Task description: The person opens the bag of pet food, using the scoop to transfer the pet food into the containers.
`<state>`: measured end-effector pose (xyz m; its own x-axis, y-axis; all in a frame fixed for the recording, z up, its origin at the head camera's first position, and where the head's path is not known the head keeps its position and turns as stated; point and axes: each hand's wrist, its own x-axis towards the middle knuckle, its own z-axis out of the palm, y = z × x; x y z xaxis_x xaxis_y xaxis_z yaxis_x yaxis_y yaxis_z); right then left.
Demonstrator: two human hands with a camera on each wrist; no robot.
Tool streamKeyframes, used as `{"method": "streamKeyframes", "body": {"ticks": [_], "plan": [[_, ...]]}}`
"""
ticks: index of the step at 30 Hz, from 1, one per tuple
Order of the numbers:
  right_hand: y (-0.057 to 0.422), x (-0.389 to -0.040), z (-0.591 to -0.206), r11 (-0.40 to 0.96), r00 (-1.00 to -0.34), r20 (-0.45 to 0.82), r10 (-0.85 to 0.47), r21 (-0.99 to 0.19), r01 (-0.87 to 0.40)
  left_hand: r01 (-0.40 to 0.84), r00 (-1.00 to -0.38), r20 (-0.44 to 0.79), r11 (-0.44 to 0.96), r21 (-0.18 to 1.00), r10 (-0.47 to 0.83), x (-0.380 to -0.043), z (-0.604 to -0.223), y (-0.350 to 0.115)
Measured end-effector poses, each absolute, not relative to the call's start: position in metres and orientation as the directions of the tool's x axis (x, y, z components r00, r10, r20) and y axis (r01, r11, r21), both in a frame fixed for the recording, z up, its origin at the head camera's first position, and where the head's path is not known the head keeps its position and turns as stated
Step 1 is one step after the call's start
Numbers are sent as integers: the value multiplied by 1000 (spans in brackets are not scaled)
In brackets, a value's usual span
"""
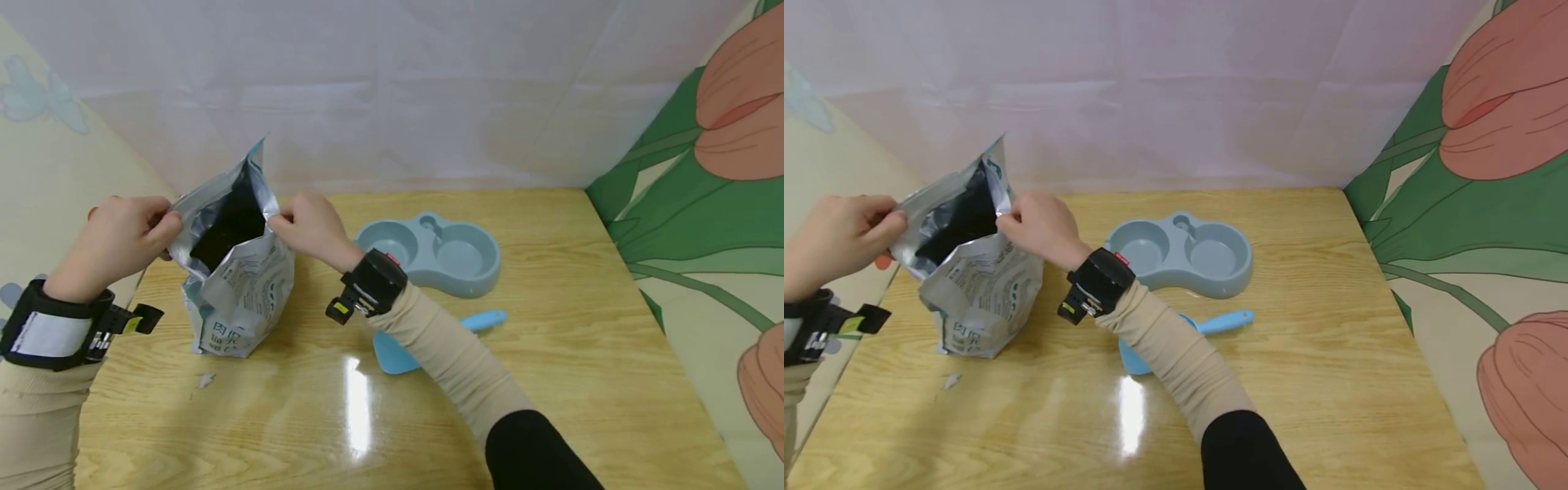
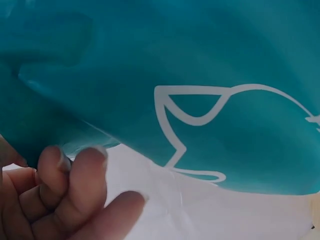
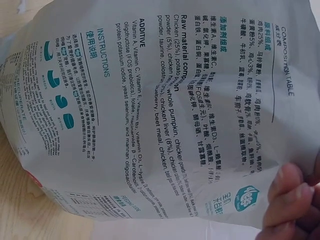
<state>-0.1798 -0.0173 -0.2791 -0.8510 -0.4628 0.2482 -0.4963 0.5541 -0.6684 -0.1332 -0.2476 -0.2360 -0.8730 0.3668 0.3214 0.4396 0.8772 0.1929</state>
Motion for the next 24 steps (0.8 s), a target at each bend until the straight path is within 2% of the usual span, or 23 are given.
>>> {"method": "streamKeyframes", "body": {"ticks": [5, 13, 24], "plan": [[-15, -179, -280, 561, -854, 255, -453, -663, -496, 415, -879, 341, 886, 207, 332, -134, -236, -247], [-10, -177, -280, 596, -873, 256, -415, -648, -474, 344, -853, 465, 926, 158, 238, -132, -232, -249], [-4, -176, -283, 599, -871, 288, -398, -637, -485, 366, -828, 497, 921, 131, 259, -132, -230, -249]]}}
